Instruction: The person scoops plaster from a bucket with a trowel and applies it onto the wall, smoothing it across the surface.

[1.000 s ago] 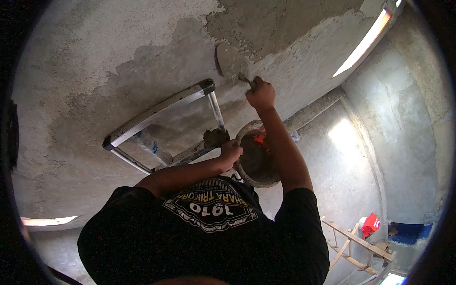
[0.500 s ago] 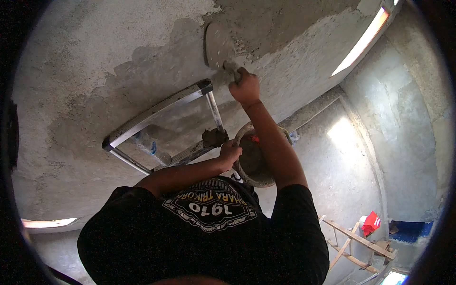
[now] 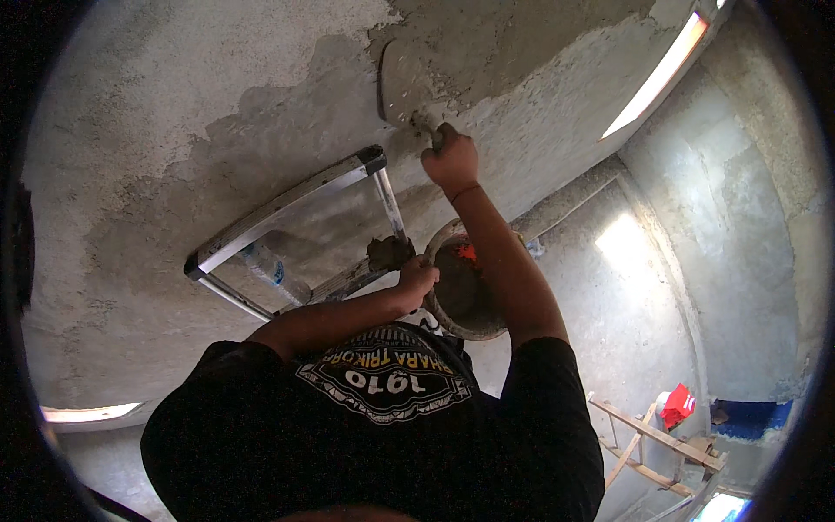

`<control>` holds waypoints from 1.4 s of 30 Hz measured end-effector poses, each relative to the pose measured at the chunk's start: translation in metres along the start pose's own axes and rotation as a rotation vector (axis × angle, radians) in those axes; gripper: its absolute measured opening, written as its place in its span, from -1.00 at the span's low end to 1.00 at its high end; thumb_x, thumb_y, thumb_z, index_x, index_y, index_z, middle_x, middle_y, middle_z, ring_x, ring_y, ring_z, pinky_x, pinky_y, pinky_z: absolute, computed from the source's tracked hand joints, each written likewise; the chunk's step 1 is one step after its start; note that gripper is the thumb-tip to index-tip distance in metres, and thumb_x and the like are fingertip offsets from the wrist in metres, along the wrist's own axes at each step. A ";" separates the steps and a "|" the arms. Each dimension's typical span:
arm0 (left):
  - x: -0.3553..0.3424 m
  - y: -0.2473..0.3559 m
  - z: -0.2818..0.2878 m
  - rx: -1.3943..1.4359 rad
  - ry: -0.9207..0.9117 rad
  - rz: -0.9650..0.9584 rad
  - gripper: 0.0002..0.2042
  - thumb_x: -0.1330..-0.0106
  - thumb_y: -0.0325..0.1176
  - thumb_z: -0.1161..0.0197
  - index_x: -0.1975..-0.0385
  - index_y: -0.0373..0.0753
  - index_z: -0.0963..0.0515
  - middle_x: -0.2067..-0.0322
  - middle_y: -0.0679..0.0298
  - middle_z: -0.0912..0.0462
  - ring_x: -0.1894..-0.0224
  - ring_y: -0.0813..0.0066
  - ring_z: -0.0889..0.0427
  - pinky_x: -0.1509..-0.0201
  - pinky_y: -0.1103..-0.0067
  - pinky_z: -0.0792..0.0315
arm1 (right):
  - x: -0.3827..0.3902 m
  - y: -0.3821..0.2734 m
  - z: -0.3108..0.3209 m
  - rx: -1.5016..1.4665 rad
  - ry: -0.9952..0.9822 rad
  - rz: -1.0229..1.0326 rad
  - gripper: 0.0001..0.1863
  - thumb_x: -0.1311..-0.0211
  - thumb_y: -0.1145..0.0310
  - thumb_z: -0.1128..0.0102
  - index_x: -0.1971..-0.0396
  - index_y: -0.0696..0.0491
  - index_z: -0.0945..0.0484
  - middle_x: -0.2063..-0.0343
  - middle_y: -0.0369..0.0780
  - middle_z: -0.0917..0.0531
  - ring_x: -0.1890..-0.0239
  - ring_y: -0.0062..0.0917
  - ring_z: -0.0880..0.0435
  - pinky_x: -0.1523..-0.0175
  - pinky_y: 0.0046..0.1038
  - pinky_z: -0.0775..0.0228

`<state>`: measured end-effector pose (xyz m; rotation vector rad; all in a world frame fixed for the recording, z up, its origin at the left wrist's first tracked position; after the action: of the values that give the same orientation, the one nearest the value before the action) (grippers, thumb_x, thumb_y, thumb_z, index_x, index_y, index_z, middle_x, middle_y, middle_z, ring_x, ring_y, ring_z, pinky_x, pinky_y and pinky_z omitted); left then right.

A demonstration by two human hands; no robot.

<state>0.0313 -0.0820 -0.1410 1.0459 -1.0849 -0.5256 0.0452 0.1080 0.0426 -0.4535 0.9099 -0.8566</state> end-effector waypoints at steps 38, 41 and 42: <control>-0.001 -0.007 0.007 0.271 -0.052 0.043 -0.97 0.07 -0.52 -0.10 0.60 -0.29 -0.47 0.70 0.30 -0.44 0.69 0.52 -0.40 0.63 0.46 -0.22 | 0.017 -0.010 -0.003 -0.019 -0.112 0.114 -0.71 0.31 0.38 -0.12 0.44 0.16 -0.49 0.62 0.07 -0.53 0.43 0.07 -0.53 0.32 -0.07 -0.39; -0.002 -0.011 0.006 0.172 -0.043 0.026 -0.96 0.09 -0.50 -0.13 0.61 -0.27 -0.44 0.65 0.33 -0.40 0.60 0.50 -0.34 0.52 0.49 -0.19 | 0.016 -0.004 0.003 0.069 -0.134 0.107 -0.68 0.31 0.38 -0.11 0.41 0.11 -0.53 0.60 0.06 -0.54 0.45 0.05 -0.54 0.33 -0.07 -0.40; -0.004 -0.010 0.006 0.174 -0.042 0.022 -0.96 0.09 -0.50 -0.13 0.61 -0.27 -0.44 0.65 0.33 -0.40 0.60 0.50 -0.34 0.52 0.49 -0.19 | 0.010 -0.004 0.007 0.019 -0.049 0.105 -0.68 0.31 0.38 -0.11 0.40 0.12 -0.53 0.60 0.07 -0.55 0.44 0.05 -0.55 0.34 -0.08 -0.41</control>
<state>0.0251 -0.0857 -0.1514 1.1777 -1.1942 -0.4432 0.0522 0.0975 0.0443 -0.4054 0.8719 -0.7544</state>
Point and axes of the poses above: each hand's wrist, its own x-axis away from the middle knuckle, its own z-axis out of the back of the hand, y = z × x, the point moved 3 cm from there along -x, towards the middle knuckle
